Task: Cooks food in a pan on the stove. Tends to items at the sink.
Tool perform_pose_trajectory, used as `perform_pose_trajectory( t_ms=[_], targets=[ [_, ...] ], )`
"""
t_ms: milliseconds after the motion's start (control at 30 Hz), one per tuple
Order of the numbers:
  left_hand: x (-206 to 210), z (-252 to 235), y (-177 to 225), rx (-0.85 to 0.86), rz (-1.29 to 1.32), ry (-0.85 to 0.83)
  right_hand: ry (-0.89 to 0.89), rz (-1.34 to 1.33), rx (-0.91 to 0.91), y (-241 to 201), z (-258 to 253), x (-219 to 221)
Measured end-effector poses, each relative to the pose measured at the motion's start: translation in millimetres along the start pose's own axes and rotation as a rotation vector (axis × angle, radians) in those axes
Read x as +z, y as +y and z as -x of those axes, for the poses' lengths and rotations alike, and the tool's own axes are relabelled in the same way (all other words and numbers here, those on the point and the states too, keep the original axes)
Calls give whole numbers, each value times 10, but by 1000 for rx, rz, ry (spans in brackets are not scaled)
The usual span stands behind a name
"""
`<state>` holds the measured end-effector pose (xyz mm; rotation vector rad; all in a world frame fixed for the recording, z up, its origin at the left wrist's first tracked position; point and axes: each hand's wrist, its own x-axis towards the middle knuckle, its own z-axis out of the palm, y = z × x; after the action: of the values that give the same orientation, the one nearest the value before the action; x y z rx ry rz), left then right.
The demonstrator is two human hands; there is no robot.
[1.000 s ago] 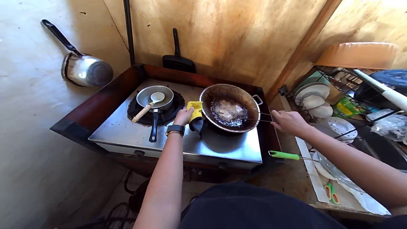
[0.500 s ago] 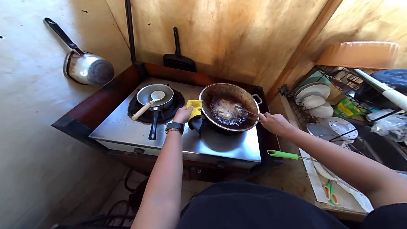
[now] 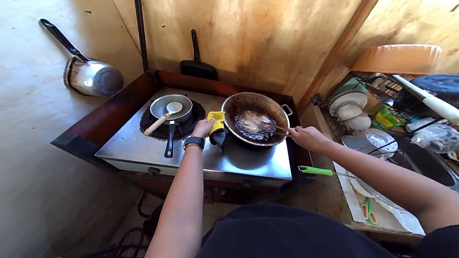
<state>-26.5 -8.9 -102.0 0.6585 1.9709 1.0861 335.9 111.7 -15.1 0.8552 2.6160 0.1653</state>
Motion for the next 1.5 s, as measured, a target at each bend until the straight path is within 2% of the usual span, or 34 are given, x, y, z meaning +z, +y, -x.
perform_pose_trajectory(
  t_ms=[200, 400, 600, 800, 1100, 1267, 1500],
  targets=[
    [-10, 25, 19, -7, 9, 2, 38, -43, 26, -73, -147, 30],
    [0, 42, 22, -12, 20, 9, -16, -23, -6, -9, -76, -21],
    [7, 10, 10, -16, 8, 4, 64, -37, 42, -85, -164, 40],
    [0, 22, 23, -19, 24, 5, 62, -54, 96, -65, -136, 25],
    [-21, -51, -56, 14, -18, 0, -62, -153, 259, -77, 45, -605],
    [-30, -102, -92, 19, 0, -29, -24, -281, 350, -288, -223, -776],
    [-35, -103, -121, 44, 36, -57, 4, -387, 436, -697, -917, -702]
  ],
)
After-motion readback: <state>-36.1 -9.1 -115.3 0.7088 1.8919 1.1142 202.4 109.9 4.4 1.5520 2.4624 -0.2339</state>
